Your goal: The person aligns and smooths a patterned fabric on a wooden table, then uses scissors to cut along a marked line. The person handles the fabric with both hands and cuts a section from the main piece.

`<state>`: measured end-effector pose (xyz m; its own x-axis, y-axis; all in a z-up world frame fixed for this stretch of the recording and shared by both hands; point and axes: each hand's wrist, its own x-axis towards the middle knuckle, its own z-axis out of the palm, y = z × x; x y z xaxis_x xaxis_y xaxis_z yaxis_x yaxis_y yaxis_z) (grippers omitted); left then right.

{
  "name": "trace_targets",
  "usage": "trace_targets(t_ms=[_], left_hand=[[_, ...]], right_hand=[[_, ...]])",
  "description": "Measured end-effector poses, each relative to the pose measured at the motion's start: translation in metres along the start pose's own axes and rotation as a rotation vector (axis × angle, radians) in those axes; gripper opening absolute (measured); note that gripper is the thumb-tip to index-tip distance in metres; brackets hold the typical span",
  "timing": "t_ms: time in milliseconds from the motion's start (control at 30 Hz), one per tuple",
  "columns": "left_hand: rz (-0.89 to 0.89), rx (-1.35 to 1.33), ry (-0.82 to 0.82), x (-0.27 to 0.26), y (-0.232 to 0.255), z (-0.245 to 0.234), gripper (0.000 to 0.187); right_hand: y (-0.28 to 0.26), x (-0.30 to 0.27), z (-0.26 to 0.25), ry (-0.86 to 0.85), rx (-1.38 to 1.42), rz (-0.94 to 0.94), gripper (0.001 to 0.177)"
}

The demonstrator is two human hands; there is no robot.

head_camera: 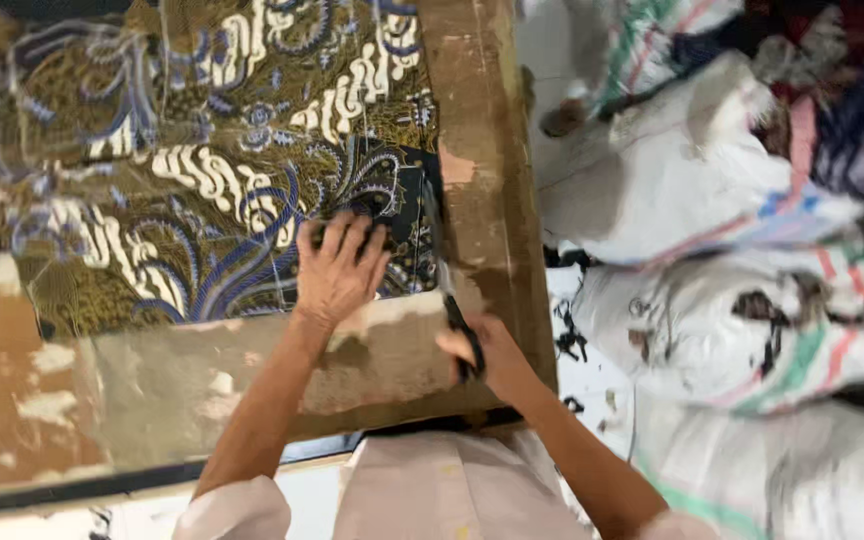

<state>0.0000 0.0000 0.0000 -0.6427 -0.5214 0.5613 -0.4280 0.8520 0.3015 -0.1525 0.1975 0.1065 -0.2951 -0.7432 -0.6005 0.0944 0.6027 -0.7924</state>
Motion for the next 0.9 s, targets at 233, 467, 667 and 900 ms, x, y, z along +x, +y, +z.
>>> trace_targets(t_ms=[233, 467, 667, 900], left_hand=[[-0.536, 0.048, 0.135, 0.051, 0.134, 0.038, 0.050], [-0.881, 0.081, 0.134, 0.082, 0.140, 0.052, 0.033], [-0.981, 0.129, 0.066, 0.087, 0.130, 0.067, 0.011], [-1.014, 0.209, 0.283, 0.107, 0.144, 0.064, 0.018]], right_hand=[[-0.004, -0.023, -0.131, 0.090, -0.169, 0.043, 0.021], [-0.050, 0.001, -0.194, -0.139, -0.475, 0.058, 0.027], [-0.091, 0.026, -0.211, -0.326, -0.526, 0.203, 0.027], [-0.176, 0.116, -0.206, -0.652, -0.820, 0.065, 0.043]])
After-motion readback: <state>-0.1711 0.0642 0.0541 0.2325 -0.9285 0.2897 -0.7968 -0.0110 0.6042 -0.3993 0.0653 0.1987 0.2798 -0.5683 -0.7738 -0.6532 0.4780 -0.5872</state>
